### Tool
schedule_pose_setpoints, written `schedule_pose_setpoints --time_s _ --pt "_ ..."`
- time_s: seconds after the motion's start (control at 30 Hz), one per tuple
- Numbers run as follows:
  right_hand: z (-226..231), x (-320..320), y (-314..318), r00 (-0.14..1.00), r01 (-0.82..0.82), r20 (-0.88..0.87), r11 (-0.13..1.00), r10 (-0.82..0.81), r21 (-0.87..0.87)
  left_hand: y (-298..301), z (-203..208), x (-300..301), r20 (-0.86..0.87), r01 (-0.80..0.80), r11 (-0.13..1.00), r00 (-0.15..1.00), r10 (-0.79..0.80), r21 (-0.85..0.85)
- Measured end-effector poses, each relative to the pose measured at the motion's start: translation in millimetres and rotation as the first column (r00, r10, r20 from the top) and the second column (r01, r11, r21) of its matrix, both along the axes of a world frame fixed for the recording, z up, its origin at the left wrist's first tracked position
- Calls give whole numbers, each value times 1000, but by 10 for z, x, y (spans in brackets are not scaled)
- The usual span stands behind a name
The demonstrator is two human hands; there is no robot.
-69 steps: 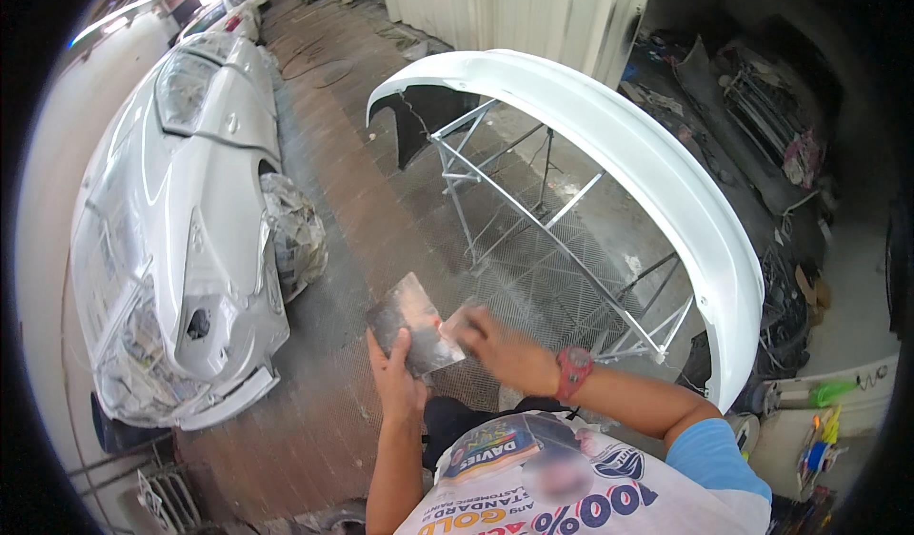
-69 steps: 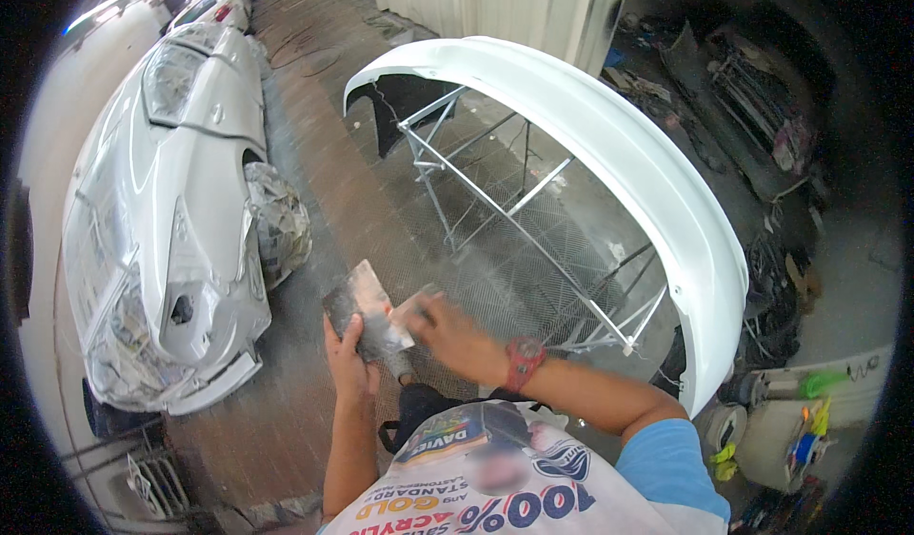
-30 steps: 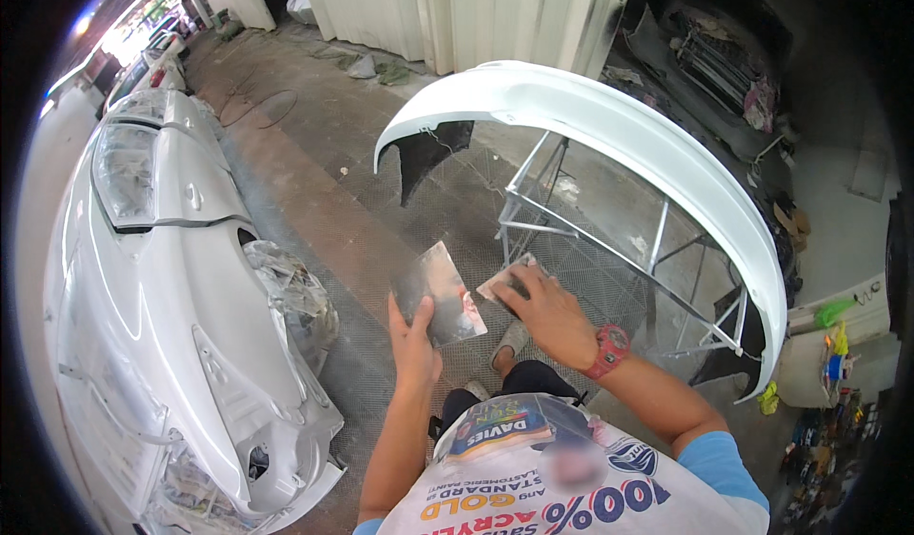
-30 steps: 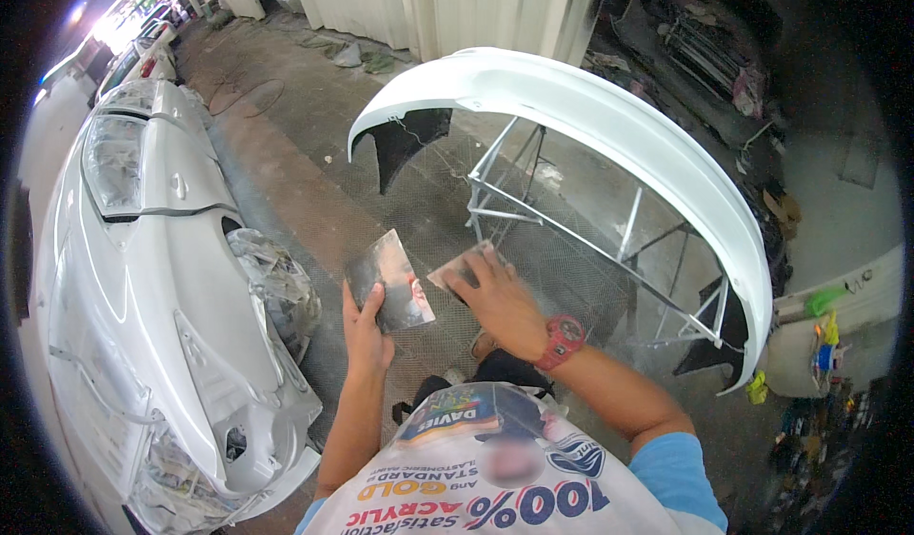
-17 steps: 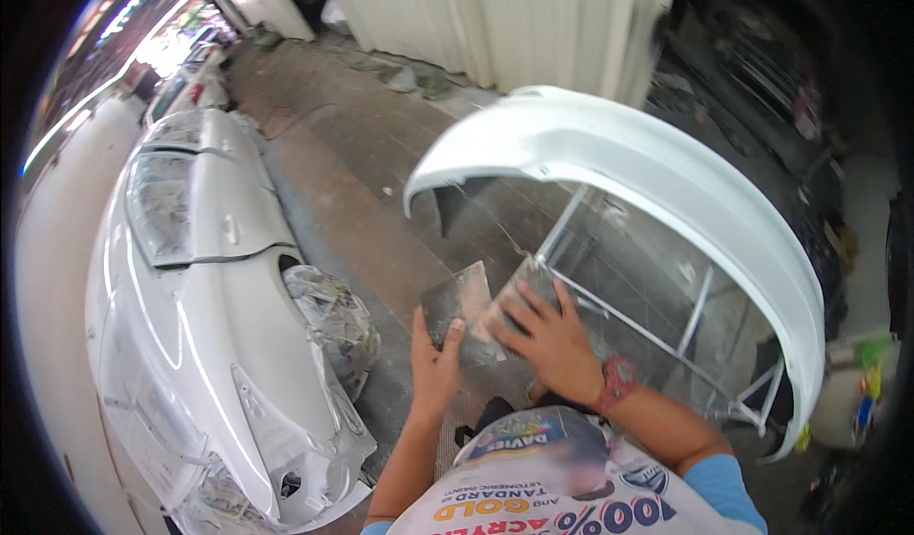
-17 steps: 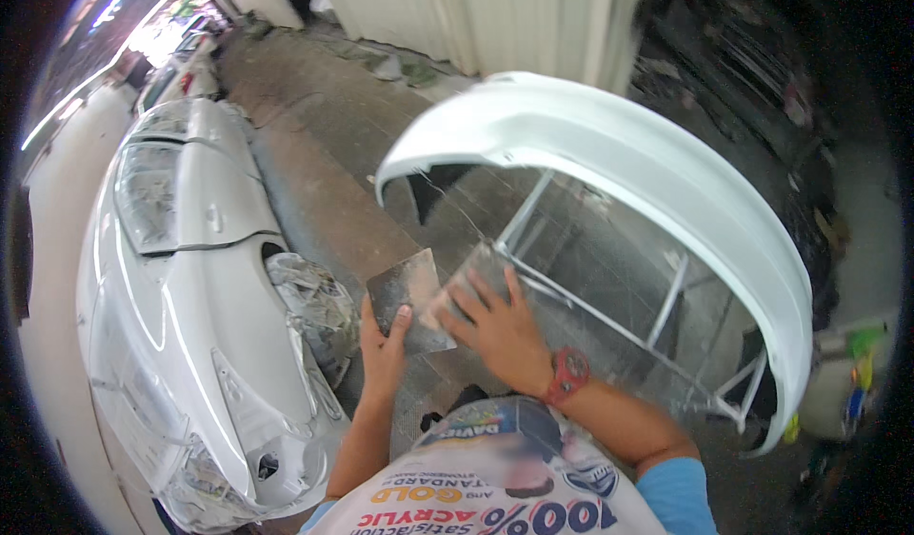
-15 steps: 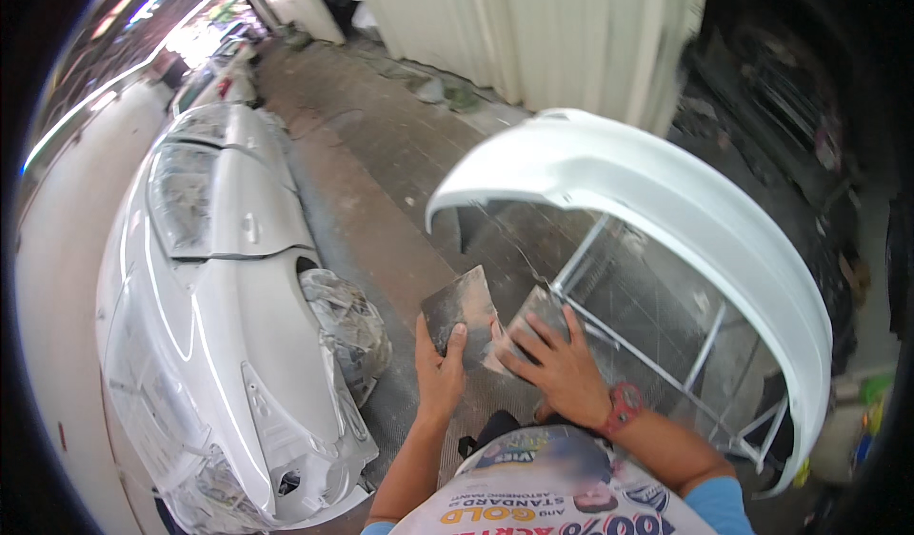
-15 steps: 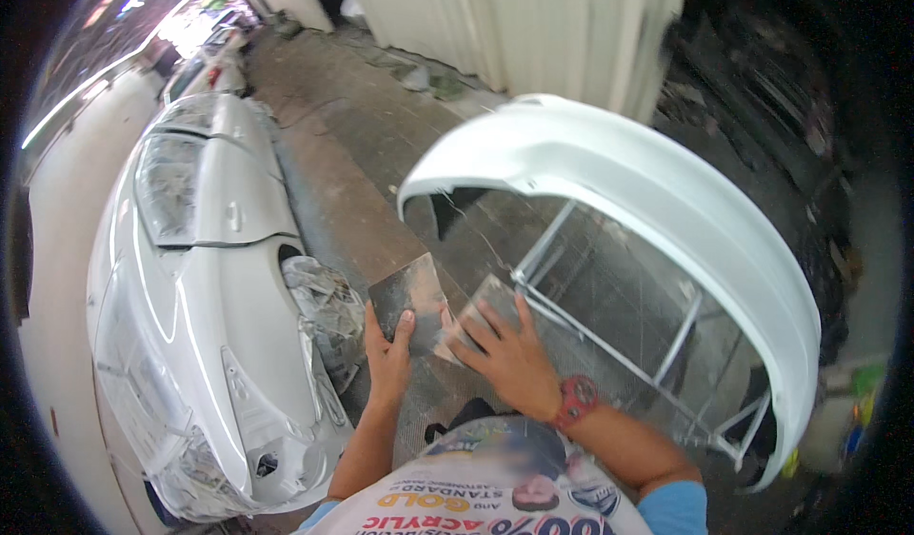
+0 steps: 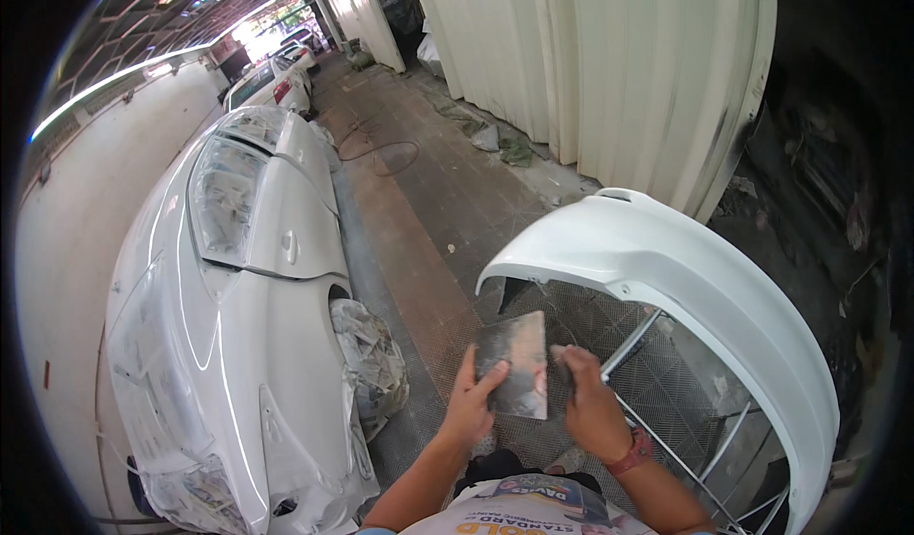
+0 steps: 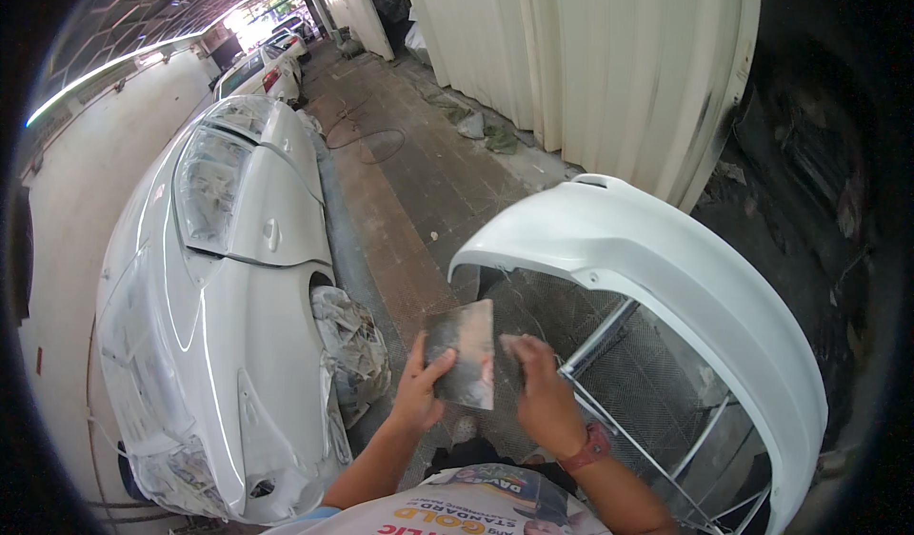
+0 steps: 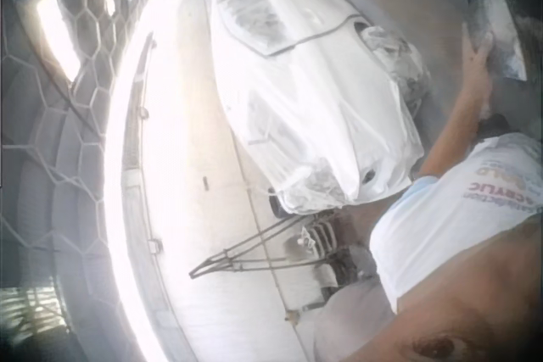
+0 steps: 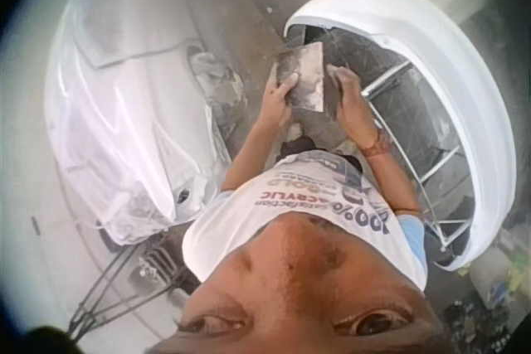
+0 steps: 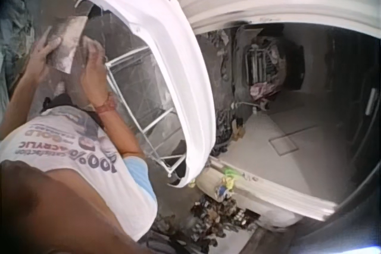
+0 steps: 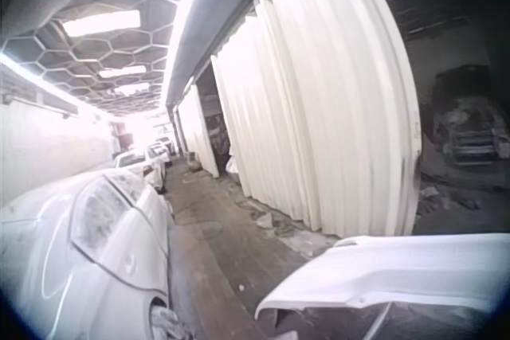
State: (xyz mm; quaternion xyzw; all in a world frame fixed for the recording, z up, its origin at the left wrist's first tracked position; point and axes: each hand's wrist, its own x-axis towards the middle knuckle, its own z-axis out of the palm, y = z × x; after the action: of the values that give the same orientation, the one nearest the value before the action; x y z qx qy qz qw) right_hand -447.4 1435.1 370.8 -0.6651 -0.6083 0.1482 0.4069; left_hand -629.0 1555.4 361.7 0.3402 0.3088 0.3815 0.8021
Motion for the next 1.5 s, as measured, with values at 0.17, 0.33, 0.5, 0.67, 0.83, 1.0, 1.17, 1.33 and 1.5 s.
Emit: schedule_pose_setpoints --time_s 0.17,0.33,0.5,0.67,0.83,1.0,1.17,1.33,1.5 --pt "160 -420 275 632 -37 -775 998 -10 -44 542 46 -183 30 14 999 999 -15 35" --pt "269 -771 526 431 -81 -894 981 -124 -175 962 16 -430 -148 -67 958 983 112 279" --pt "480 -932 743 925 346 202 932 -321 -107 1273 69 -738 -261 107 959 965 -36 263" --pt "380 -1288 896 843 195 507 980 -181 27 1311 38 -897 -523 334 812 851 -42 478" --pt "307 -1452 705 809 186 578 979 -106 -81 1404 -254 -860 -256 -36 988 964 74 152" --pt "219 -1678 575 960 65 276 994 -39 -86 1271 -339 -718 -6 268 963 963 -268 37" --pt "117 -1417 187 769 576 524 753 -367 -318 904 -365 -558 89 435 900 898 -430 -41" --pt "143 -1607 -342 724 512 637 825 -265 -238 561 -428 -539 -426 425 831 867 -259 360" --pt "57 -1593 -1081 577 706 672 698 -465 -123 -8 -301 -493 -246 537 795 841 -482 282"
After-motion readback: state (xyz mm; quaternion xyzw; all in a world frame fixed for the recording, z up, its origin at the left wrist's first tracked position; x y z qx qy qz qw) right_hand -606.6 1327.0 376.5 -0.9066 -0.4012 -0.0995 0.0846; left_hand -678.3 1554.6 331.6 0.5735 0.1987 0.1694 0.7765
